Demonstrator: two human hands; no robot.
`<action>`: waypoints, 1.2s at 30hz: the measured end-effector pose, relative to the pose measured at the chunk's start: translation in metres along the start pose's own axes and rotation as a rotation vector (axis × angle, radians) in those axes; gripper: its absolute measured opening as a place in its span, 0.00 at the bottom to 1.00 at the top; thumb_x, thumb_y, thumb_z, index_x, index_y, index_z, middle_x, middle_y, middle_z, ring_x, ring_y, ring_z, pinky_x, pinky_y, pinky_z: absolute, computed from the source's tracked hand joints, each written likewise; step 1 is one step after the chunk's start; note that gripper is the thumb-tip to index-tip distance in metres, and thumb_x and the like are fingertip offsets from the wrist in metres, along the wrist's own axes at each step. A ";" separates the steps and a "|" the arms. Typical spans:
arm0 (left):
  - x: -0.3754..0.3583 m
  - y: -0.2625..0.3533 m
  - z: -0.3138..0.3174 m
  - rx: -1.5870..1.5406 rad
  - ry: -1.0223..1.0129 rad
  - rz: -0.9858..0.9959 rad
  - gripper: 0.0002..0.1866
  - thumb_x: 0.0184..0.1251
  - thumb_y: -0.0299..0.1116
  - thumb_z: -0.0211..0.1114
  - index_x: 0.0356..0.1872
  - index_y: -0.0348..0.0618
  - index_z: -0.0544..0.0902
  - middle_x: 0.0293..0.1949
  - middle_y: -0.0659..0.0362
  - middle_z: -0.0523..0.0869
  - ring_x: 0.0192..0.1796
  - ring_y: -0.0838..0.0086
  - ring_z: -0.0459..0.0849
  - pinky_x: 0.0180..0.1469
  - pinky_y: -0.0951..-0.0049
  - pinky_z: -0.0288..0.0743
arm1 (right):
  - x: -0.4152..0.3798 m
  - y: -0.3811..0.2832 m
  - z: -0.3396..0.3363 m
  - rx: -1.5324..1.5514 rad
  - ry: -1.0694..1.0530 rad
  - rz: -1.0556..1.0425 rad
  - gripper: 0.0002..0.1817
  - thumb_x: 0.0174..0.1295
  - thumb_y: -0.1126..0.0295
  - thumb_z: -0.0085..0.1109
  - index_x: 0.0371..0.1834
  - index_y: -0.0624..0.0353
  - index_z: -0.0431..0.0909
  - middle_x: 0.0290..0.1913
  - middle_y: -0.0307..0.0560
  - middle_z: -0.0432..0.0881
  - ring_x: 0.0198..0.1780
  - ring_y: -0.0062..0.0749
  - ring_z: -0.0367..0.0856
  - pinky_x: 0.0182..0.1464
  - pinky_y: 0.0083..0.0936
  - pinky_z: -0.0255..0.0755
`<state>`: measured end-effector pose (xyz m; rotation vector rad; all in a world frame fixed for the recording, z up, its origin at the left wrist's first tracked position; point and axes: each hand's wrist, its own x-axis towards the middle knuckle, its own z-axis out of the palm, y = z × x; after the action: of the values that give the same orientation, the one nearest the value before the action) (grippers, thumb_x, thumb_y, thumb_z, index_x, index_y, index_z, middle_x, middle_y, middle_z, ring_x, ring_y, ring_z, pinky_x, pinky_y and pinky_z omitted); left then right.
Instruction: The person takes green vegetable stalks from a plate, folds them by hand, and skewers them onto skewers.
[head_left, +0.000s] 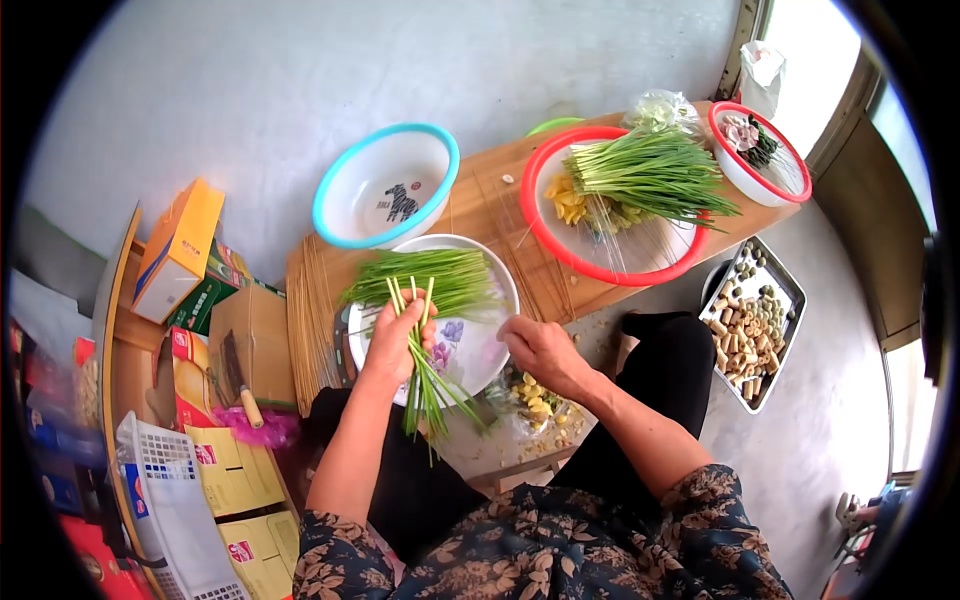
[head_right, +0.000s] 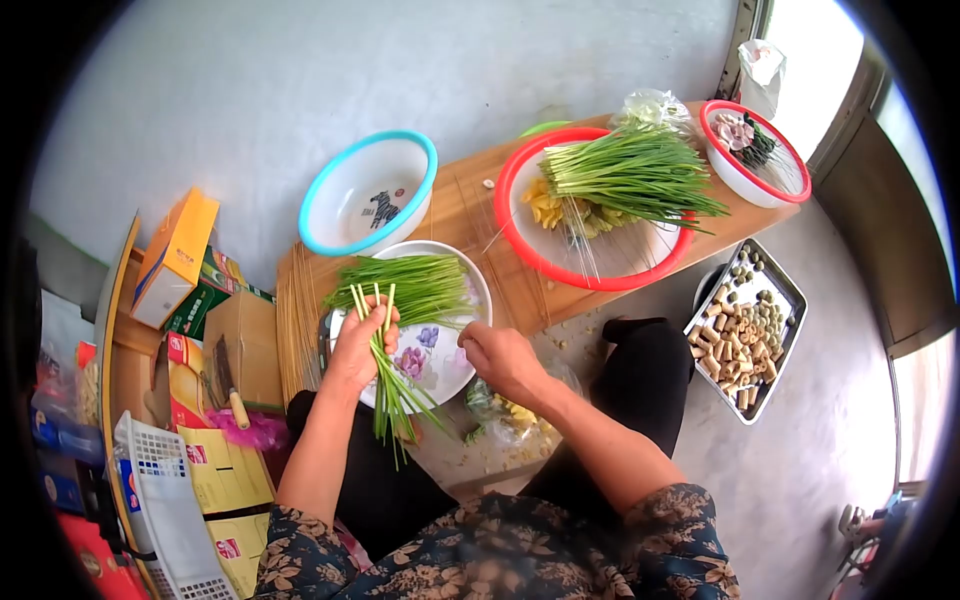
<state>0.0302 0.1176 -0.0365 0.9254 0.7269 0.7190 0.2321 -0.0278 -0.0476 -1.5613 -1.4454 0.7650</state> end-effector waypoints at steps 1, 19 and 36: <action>-0.002 -0.005 -0.001 -0.056 -0.006 -0.031 0.07 0.72 0.31 0.57 0.46 0.44 0.73 0.33 0.59 0.78 0.24 0.78 0.74 0.23 0.78 0.68 | -0.001 -0.003 0.002 0.043 -0.030 0.036 0.11 0.65 0.67 0.49 0.44 0.58 0.77 0.30 0.59 0.81 0.34 0.56 0.80 0.39 0.43 0.72; 0.004 -0.045 -0.014 -0.114 0.012 -0.039 0.11 0.68 0.36 0.64 0.45 0.44 0.76 0.34 0.62 0.77 0.25 0.79 0.73 0.24 0.78 0.65 | 0.005 -0.027 0.023 0.257 -0.068 0.204 0.12 0.66 0.71 0.53 0.51 0.58 0.78 0.19 0.50 0.74 0.21 0.32 0.71 0.30 0.31 0.69; 0.001 -0.043 -0.008 -0.170 0.019 -0.083 0.12 0.68 0.37 0.65 0.43 0.40 0.80 0.31 0.61 0.79 0.27 0.75 0.77 0.27 0.75 0.70 | 0.004 -0.025 0.023 0.124 -0.054 0.129 0.12 0.64 0.70 0.53 0.48 0.56 0.79 0.28 0.59 0.81 0.31 0.52 0.82 0.36 0.39 0.74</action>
<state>0.0337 0.1038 -0.0781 0.7299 0.7055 0.7053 0.2010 -0.0201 -0.0355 -1.5594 -1.3187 0.9612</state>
